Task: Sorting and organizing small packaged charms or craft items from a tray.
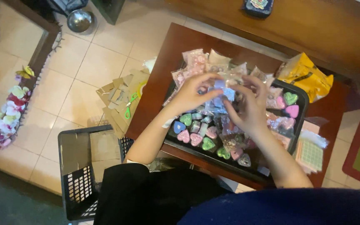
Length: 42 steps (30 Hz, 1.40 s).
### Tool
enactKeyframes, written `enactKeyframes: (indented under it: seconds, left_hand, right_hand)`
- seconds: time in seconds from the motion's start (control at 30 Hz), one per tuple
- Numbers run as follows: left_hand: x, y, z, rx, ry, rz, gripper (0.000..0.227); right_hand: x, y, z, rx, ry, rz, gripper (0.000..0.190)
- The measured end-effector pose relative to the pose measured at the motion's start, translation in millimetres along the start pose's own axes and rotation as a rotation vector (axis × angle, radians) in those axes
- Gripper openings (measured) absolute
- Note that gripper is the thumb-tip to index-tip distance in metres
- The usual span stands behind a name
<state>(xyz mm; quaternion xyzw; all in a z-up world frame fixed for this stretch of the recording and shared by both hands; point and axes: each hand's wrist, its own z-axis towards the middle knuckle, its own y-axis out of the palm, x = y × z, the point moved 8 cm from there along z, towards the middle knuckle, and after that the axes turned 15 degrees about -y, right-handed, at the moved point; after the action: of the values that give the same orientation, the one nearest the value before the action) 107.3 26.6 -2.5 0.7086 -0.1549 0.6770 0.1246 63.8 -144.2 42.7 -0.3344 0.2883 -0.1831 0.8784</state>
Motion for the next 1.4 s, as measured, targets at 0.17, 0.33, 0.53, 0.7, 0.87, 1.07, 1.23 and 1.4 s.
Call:
enactKeyframes:
  seconds: [0.17,0.33,0.53,0.7,0.87,1.07,1.23,1.4]
  left_hand:
    - [4,11,-5,-0.057,0.04,0.218,0.044]
    - [-4,18,-4,-0.107,0.033,0.264,0.047]
    - [4,15,-7,-0.074,0.067,0.307,0.049]
    - [1,0,-8,0.002,0.004,0.132,0.052]
    - [-2,-18,-7,0.088,-0.078,-0.062,0.085]
    - [-4,-30,-5,0.087,-0.107,-0.169,0.075]
    - [-23,-44,-2,0.052,-0.036,-0.178,0.061]
    - [-12,-52,-11,-0.127,-0.126,-0.162,0.037]
  right_hand:
    - [-10,6,12,-0.096,-0.129,-0.072,0.06]
    - [-2,12,7,-0.161,-0.124,-0.029,0.06]
    - [8,12,-1,-0.098,-0.119,0.069,0.05]
    - [26,9,-6,0.033,0.038,0.159,0.047]
    - [44,25,-16,0.235,0.188,0.743,0.046]
    - [59,35,-25,0.289,0.333,0.945,0.044]
    - [60,37,-33,0.259,0.33,0.938,0.044]
    - [44,46,-17,0.13,0.453,0.982,0.052]
